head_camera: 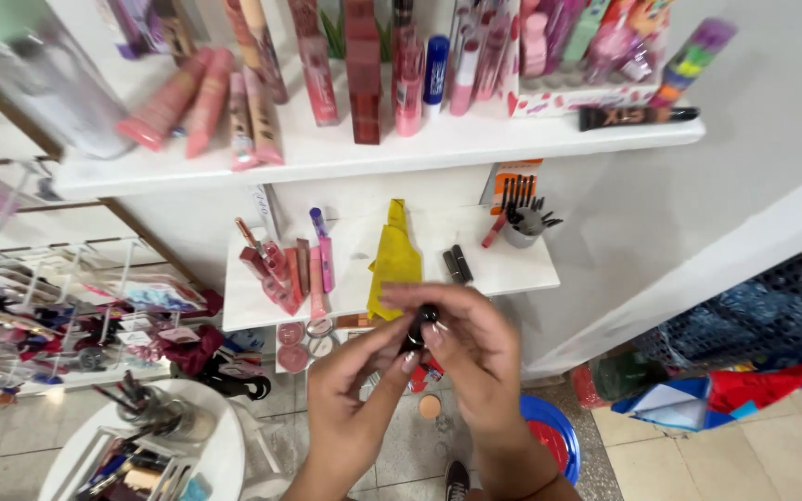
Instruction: The person is cleaning and inspecting various cosmetic items like lipsticks and eyeliners using a yellow cloth in a retail setting.
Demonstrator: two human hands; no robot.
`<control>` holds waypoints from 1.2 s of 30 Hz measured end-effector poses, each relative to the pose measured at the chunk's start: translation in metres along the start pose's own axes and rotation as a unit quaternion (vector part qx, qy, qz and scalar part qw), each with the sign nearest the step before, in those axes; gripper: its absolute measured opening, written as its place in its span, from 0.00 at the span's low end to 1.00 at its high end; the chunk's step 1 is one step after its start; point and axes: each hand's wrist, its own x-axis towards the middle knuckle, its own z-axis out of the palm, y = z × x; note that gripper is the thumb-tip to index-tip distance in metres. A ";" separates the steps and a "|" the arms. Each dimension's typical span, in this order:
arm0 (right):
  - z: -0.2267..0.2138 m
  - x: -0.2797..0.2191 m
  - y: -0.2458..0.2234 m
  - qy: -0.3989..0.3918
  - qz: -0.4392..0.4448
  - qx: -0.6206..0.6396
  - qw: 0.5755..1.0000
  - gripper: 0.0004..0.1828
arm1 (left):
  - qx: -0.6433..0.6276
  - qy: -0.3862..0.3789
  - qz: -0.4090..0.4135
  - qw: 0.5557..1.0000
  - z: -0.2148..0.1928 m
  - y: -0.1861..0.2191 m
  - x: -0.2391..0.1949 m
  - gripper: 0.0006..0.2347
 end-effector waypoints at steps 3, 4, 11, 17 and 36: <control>0.012 -0.003 -0.040 0.017 0.019 -0.035 0.999 0.15 | 0.099 -0.005 0.052 0.994 -0.009 0.043 -0.008 0.13; 0.017 -0.003 -0.051 0.019 0.020 -0.036 0.999 0.15 | 0.099 -0.007 0.051 0.994 -0.011 0.056 -0.009 0.13; 0.042 0.002 -0.099 0.014 -0.031 -0.070 0.997 0.10 | 0.137 -0.026 0.132 0.981 -0.029 0.123 -0.015 0.12; 0.061 -0.004 -0.093 0.023 -0.072 -0.129 0.989 0.10 | 0.207 -0.040 0.252 0.944 -0.055 0.135 -0.019 0.12; 0.111 -0.034 -0.043 0.037 -0.103 -0.117 0.987 0.10 | 0.369 0.005 0.391 0.843 -0.093 0.083 -0.031 0.16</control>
